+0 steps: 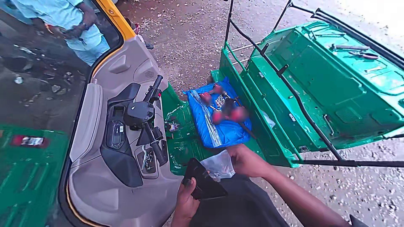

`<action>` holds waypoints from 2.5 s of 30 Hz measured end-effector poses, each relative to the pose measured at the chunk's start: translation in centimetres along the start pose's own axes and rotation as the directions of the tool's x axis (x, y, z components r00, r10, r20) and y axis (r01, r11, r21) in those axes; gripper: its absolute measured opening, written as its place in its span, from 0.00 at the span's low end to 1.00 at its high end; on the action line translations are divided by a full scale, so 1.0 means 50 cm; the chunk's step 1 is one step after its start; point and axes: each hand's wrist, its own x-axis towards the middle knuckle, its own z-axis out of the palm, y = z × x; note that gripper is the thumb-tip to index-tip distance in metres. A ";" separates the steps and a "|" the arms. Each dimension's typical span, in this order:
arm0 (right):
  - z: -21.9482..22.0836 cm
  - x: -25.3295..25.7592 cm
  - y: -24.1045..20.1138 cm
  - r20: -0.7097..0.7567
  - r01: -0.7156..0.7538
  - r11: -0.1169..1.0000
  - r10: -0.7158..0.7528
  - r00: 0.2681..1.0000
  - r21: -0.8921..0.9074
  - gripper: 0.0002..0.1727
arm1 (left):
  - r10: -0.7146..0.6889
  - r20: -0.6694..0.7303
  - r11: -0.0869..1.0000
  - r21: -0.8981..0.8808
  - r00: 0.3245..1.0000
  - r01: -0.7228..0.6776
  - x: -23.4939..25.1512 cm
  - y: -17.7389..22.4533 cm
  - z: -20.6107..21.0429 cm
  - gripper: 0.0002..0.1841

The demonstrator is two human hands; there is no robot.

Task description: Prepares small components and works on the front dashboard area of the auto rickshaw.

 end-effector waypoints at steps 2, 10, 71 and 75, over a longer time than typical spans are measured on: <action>-0.009 0.020 0.015 0.045 -0.032 0.999 0.032 0.998 0.001 0.07 | 0.045 -0.052 0.999 0.030 0.998 -0.044 0.020 -0.013 0.015 0.22; -0.027 0.114 0.123 -0.027 0.129 0.980 -0.126 0.992 0.154 0.08 | 0.244 -0.324 0.953 0.253 0.914 -0.165 0.092 -0.057 0.060 0.22; -0.131 0.310 0.213 0.411 -0.244 0.790 -0.012 0.911 0.563 0.03 | 0.378 -0.539 0.886 -0.026 0.753 -0.463 0.213 -0.199 0.066 0.24; -0.168 0.342 0.247 0.262 -0.078 0.958 0.002 0.965 0.278 0.06 | 0.346 -0.675 0.925 0.131 0.652 -0.356 0.227 -0.194 0.050 0.22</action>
